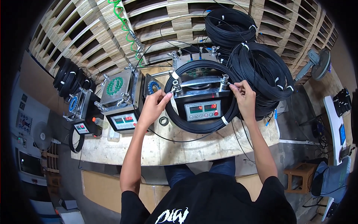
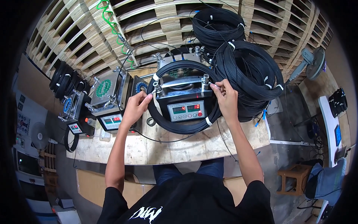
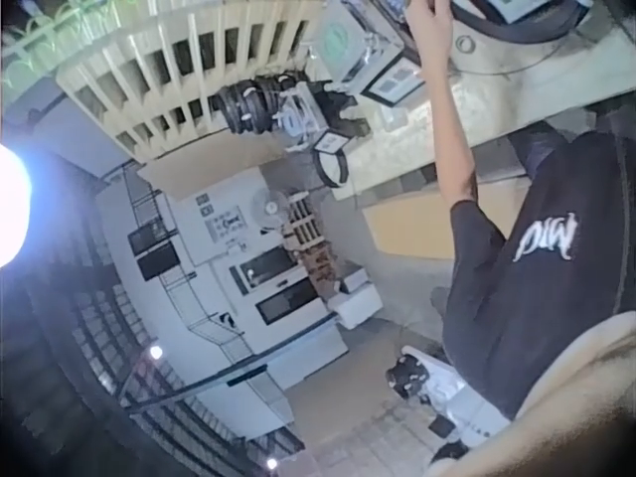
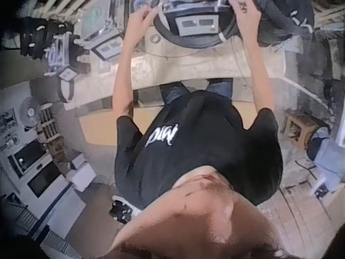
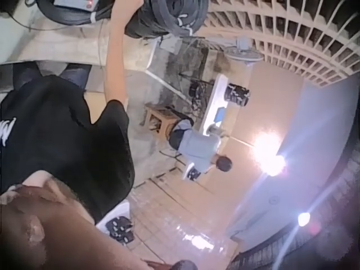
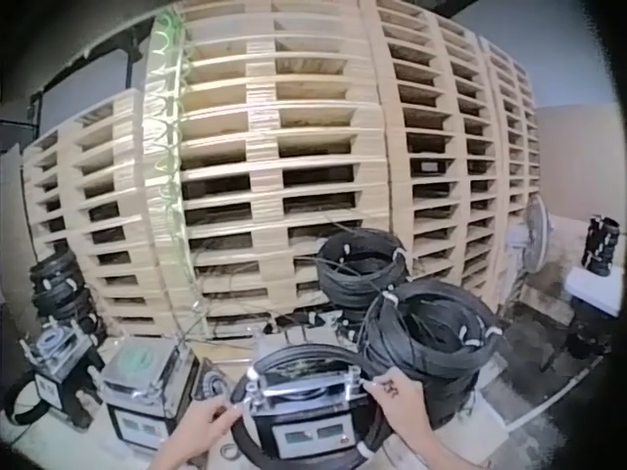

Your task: Preparing, inserting, and polishing fiber optic cable ends using industrial polishing machines.

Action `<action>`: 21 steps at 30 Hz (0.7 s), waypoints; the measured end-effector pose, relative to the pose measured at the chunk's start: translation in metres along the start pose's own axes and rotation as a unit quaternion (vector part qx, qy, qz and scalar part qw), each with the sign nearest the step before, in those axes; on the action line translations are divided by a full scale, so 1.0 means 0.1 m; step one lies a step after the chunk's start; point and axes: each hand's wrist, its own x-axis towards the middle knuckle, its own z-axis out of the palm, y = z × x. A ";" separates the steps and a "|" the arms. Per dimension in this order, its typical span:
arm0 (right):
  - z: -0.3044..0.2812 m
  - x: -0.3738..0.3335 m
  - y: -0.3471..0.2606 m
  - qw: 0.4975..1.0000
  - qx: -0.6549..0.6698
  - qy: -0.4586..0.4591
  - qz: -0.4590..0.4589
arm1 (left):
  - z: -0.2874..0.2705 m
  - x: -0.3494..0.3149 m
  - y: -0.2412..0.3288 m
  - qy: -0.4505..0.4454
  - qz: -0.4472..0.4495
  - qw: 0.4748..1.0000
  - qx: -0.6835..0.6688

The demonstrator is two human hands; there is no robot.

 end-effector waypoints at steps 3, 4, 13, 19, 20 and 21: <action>-0.02 0.00 -0.04 0.999 0.038 -0.021 0.023 | 0.00 -0.02 0.03 0.001 -0.085 0.996 -0.042; -0.05 -0.01 -0.08 0.999 0.025 -0.028 0.032 | -0.01 -0.03 0.07 -0.005 -0.102 0.994 -0.042; -0.07 0.02 -0.06 0.999 -0.041 -0.029 -0.009 | 0.05 -0.06 -0.01 0.003 -0.021 0.995 -0.093; -0.05 -0.05 0.04 0.997 0.073 -0.009 0.030 | 0.08 -0.06 -0.05 0.016 -0.077 0.986 -0.144; -0.05 -0.08 0.02 0.993 0.111 -0.007 0.041 | 0.15 -0.08 -0.14 0.015 -0.079 0.986 -0.144; -0.04 -0.16 0.00 0.993 0.110 -0.008 0.046 | 0.23 -0.13 -0.21 0.074 -0.042 0.985 -0.150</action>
